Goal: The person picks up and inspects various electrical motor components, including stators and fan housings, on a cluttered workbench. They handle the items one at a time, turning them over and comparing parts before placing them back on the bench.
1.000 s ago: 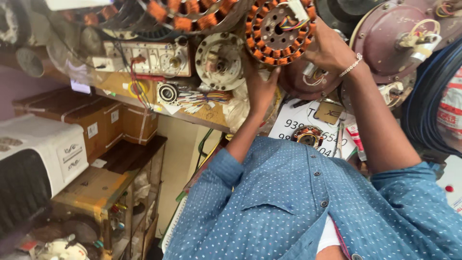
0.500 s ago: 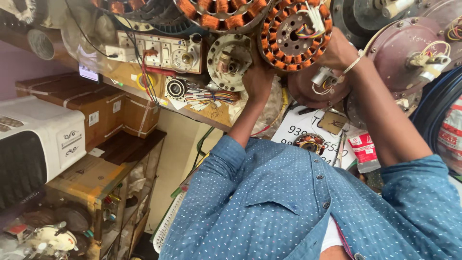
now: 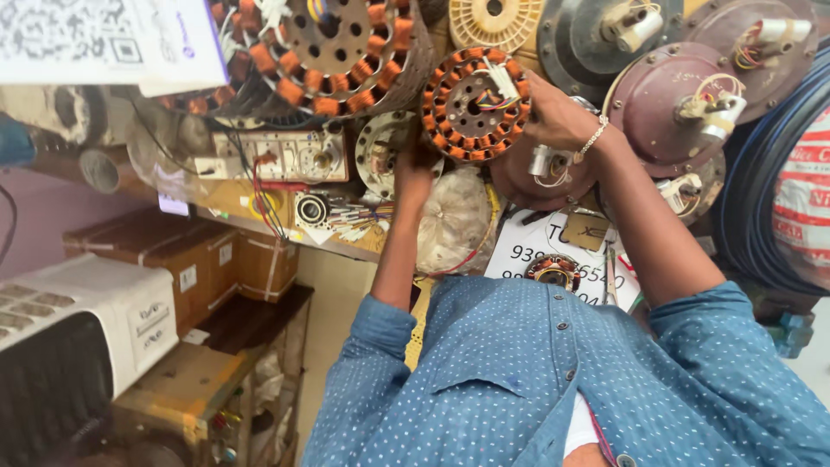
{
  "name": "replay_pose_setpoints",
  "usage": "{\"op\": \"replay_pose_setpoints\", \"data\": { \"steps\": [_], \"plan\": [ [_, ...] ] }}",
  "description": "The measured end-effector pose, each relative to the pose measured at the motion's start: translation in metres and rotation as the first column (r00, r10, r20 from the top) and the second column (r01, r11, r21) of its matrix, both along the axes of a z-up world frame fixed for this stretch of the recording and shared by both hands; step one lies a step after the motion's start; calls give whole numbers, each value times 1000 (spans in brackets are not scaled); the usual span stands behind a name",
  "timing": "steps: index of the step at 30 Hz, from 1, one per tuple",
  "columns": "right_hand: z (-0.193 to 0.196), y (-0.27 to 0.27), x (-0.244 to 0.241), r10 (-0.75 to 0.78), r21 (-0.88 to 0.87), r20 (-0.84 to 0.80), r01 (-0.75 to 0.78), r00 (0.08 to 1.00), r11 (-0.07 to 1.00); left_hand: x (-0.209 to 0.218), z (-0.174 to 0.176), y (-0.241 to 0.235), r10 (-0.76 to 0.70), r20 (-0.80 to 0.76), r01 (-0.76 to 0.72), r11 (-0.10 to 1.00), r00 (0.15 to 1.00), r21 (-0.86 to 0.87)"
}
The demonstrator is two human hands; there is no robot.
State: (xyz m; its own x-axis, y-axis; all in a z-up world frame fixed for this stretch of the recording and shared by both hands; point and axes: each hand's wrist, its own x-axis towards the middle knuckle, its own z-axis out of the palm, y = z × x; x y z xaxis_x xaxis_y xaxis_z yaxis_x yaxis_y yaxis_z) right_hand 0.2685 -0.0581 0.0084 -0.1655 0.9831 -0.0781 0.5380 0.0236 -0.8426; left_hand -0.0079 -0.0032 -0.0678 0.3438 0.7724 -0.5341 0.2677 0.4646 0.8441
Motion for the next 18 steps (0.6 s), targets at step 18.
{"op": "replay_pose_setpoints", "data": {
  "steps": [18],
  "plan": [
    [-112,149,97,-337,-111,382,405,861,908,-15,47,-56,628,443,-270,723,640,-636]
  ]
}}
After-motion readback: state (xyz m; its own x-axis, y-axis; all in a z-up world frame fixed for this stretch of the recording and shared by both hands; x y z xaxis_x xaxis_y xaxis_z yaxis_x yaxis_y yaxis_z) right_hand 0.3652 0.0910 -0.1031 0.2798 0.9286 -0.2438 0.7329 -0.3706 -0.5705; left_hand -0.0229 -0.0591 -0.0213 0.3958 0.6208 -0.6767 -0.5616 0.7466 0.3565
